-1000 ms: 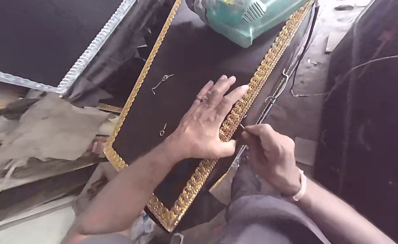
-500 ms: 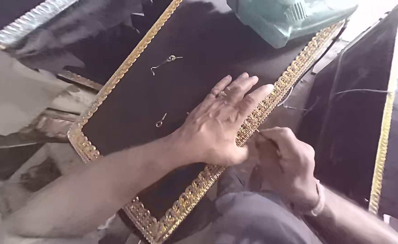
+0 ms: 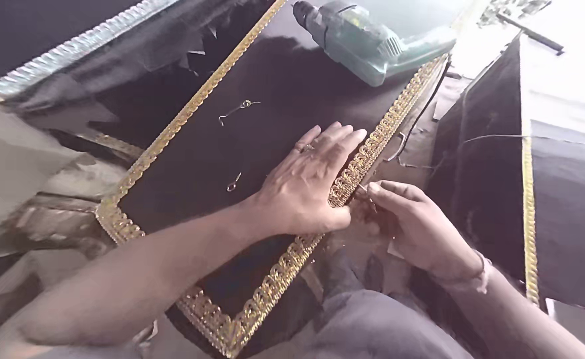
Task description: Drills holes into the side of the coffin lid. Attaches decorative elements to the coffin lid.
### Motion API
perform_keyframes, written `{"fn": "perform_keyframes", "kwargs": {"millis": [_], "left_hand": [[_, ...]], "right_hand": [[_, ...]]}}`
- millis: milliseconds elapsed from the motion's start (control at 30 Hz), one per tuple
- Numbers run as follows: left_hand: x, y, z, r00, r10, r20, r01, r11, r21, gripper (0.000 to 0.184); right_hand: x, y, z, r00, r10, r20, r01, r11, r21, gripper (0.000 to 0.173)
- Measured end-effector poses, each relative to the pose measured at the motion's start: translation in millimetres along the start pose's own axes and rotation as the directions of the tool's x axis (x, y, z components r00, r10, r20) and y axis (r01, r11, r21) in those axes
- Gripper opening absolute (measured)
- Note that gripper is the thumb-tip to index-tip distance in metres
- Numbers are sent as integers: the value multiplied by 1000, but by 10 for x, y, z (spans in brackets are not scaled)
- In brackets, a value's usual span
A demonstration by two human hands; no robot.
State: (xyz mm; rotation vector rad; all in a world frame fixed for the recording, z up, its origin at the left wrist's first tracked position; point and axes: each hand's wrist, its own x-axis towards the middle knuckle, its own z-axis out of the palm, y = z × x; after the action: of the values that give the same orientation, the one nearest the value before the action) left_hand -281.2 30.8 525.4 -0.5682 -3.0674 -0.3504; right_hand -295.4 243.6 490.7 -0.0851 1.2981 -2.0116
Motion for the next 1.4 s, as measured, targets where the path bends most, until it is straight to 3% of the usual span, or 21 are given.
{"fn": "perform_keyframes", "kwargs": {"millis": [67, 100, 167, 267, 367, 500, 567, 633, 667, 733, 800, 833, 900, 967, 1067, 1133, 1167, 1200, 1267, 1333, 1400], "left_hand": [[-5, 9, -12, 1000, -17, 19, 17, 1000, -9, 107], [-9, 14, -14, 1000, -22, 22, 22, 1000, -8, 106], [-19, 9, 5, 1000, -14, -6, 14, 1000, -6, 104], [-24, -12, 18, 1000, 7, -13, -7, 1000, -8, 103], [-22, -7, 15, 1000, 0, -1, 0, 1000, 2, 102], [-30, 4, 19, 1000, -5, -14, 5, 1000, 0, 103], [-28, 6, 34, 999, 2, -40, -3, 1000, -12, 103], [-23, 10, 52, 998, 13, -65, -14, 1000, -12, 102], [-19, 15, 57, 998, 13, -68, -14, 1000, -7, 102], [3, 22, 44, 998, 3, -63, -3, 1000, -1, 103], [24, 22, 29, 998, 5, -62, -7, 1000, -24, 106], [2, 37, 42, 999, -3, -32, 2, 999, -39, 109], [-16, 46, 45, 1000, -9, 7, 9, 999, -39, 110], [12, 20, 29, 999, 1, -42, -2, 1000, -23, 106], [5, 20, 35, 998, -19, -59, 18, 1000, -7, 105], [-17, 22, 38, 999, -17, -35, 16, 1000, -19, 105], [-31, 24, 45, 1000, -17, -25, 16, 1000, -25, 104], [-24, 17, 32, 1000, -20, -18, 19, 999, -28, 104], [-14, 8, 17, 1000, -22, -8, 22, 1000, -20, 103], [-12, 10, 20, 1000, -21, -7, 21, 1000, -8, 103], [-16, 7, 34, 1000, -13, -18, 13, 1000, -1, 101]], "right_hand": [[-18, 76, -66, 972, -234, 30, 230, 912, -339, 20], [-15, 141, -101, 918, -392, 57, 359, 763, -538, 21], [15, 260, -164, 740, -648, 179, 493, 341, -800, 24], [78, 312, -219, 477, -757, 447, 495, -189, -848, 18], [125, 308, -243, 395, -706, 588, 436, -419, -796, 17], [211, 311, -260, 329, -700, 634, 380, -516, -767, 17], [231, 317, -242, 347, -720, 601, 391, -471, -791, 16], [206, 328, -189, 422, -756, 500, 432, -317, -845, 18], [184, 325, -153, 484, -771, 413, 467, -172, -868, 19], [121, 251, -66, 674, -716, 181, 484, 244, -840, 19], [62, 112, 20, 897, -438, -58, 336, 762, -554, 19], [24, 73, 59, 965, -229, -128, 177, 927, -330, 22], [15, -10, 73, 989, 92, -115, -94, 996, -8, 31], [83, -114, 32, 975, 219, -38, -212, 967, 143, 31], [74, -115, 47, 980, 186, -68, -177, 978, 110, 30], [44, -42, -3, 999, 16, -47, -22, 991, -134, 31], [30, 8, -45, 993, -115, -14, 105, 945, -310, 30], [35, 44, -95, 961, -275, 45, 258, 818, -515, 27], [39, 141, -190, 803, -555, 219, 468, 359, -807, 27], [70, 206, -255, 624, -676, 392, 469, -77, -880, 27], [110, 213, -302, 488, -668, 562, 445, -364, -818, 20]]}}
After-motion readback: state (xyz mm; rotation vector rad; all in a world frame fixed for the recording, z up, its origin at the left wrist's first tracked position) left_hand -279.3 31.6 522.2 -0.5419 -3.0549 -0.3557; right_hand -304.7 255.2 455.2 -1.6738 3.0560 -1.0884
